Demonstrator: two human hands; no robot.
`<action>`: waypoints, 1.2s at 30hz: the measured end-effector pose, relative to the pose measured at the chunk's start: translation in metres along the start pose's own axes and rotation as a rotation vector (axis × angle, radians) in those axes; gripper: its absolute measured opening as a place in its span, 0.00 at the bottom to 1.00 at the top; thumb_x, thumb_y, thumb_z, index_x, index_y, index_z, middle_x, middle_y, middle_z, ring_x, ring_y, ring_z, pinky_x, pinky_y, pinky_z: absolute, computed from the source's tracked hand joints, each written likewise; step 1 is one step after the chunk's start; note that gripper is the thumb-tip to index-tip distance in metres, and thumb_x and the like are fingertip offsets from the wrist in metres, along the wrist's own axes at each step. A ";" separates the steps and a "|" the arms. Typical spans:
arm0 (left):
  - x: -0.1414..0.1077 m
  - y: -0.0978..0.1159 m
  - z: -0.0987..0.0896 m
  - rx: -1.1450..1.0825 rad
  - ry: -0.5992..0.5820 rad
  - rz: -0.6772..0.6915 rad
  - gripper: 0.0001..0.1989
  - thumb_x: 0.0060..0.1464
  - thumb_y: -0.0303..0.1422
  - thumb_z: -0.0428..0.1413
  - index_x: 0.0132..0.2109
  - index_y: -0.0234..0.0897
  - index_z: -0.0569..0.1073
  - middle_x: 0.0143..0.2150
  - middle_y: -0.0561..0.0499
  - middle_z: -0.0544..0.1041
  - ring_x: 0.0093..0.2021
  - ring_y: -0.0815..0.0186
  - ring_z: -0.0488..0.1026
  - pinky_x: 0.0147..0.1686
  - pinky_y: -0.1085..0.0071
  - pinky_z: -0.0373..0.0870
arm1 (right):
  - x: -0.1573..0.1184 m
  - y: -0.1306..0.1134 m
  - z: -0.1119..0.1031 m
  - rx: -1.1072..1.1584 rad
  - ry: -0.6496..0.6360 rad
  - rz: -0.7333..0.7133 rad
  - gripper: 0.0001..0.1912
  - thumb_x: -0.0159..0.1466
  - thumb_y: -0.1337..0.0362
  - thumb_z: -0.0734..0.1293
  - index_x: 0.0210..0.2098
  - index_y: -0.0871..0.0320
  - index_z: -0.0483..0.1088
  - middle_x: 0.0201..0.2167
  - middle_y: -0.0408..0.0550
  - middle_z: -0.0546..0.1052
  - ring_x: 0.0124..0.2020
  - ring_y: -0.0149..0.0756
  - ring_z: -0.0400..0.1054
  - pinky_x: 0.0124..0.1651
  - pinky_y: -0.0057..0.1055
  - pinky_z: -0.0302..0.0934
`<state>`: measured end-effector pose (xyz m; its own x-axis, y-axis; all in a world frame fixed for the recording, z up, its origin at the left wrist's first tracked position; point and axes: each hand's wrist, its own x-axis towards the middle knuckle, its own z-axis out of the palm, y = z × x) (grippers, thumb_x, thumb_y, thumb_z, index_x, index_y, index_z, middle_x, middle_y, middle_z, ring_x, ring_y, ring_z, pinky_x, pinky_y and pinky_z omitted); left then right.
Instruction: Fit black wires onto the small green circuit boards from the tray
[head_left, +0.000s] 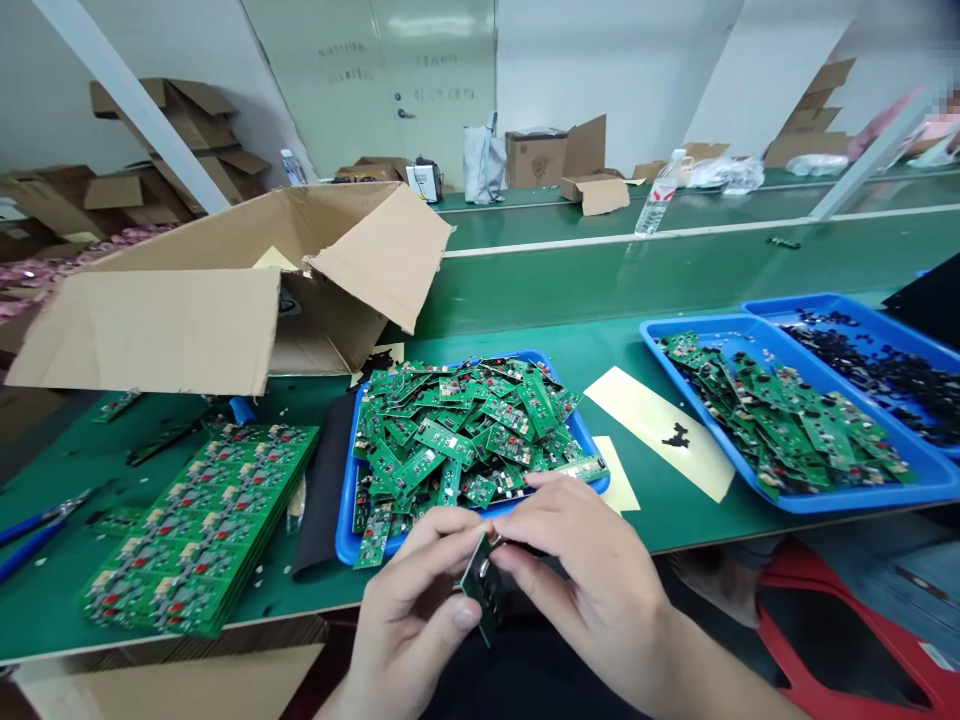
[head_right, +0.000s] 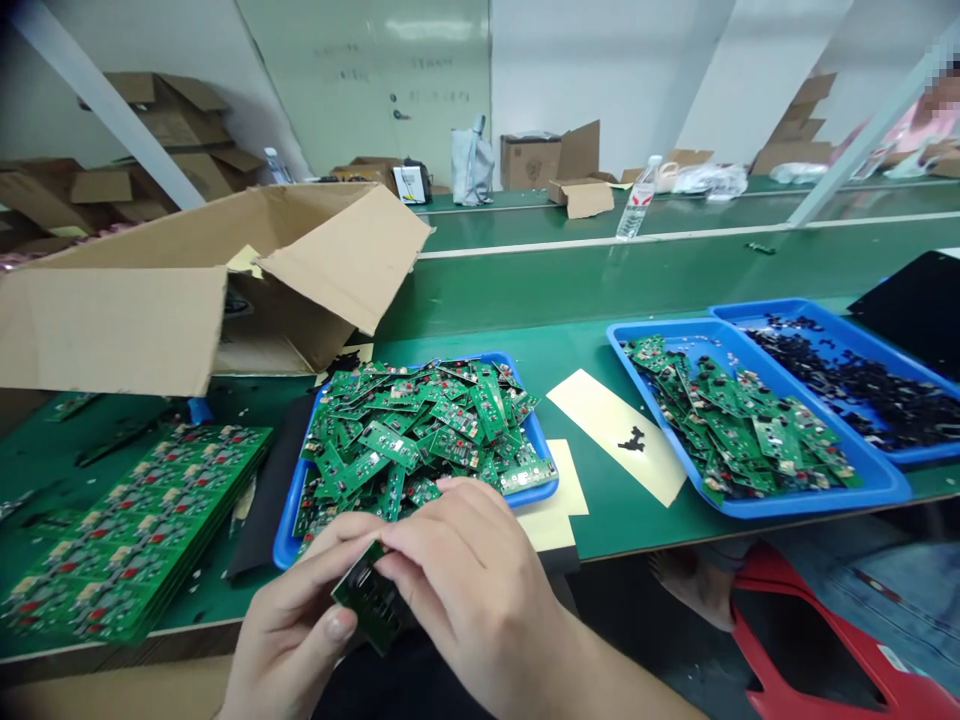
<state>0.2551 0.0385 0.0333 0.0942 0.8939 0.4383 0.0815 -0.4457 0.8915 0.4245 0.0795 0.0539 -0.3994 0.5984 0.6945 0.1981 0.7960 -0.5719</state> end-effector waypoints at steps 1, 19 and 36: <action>-0.001 -0.001 0.000 -0.067 -0.020 -0.043 0.15 0.57 0.38 0.55 0.52 0.46 0.74 0.42 0.49 0.75 0.39 0.68 0.73 0.37 0.76 0.73 | 0.000 0.000 -0.001 -0.001 -0.002 -0.008 0.07 0.63 0.76 0.63 0.39 0.63 0.69 0.30 0.48 0.74 0.33 0.34 0.68 0.50 0.41 0.64; 0.013 0.010 0.001 -0.385 -0.161 -0.564 0.17 0.51 0.46 0.58 0.27 0.37 0.79 0.27 0.52 0.68 0.29 0.69 0.63 0.30 0.74 0.59 | 0.011 0.002 -0.022 -0.198 -0.171 -0.059 0.11 0.64 0.79 0.59 0.32 0.60 0.69 0.28 0.44 0.73 0.30 0.31 0.66 0.59 0.50 0.52; 0.003 -0.002 0.000 0.159 -0.060 -0.102 0.14 0.52 0.34 0.60 0.46 0.42 0.76 0.36 0.48 0.76 0.35 0.64 0.74 0.34 0.71 0.73 | 0.011 0.009 -0.043 0.055 0.431 0.061 0.12 0.62 0.75 0.62 0.41 0.53 0.69 0.53 0.49 0.64 0.53 0.47 0.64 0.56 0.52 0.58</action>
<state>0.2553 0.0419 0.0329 0.1355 0.9326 0.3345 0.2489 -0.3588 0.8996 0.4602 0.0972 0.0754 0.0243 0.6370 0.7704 0.1569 0.7587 -0.6323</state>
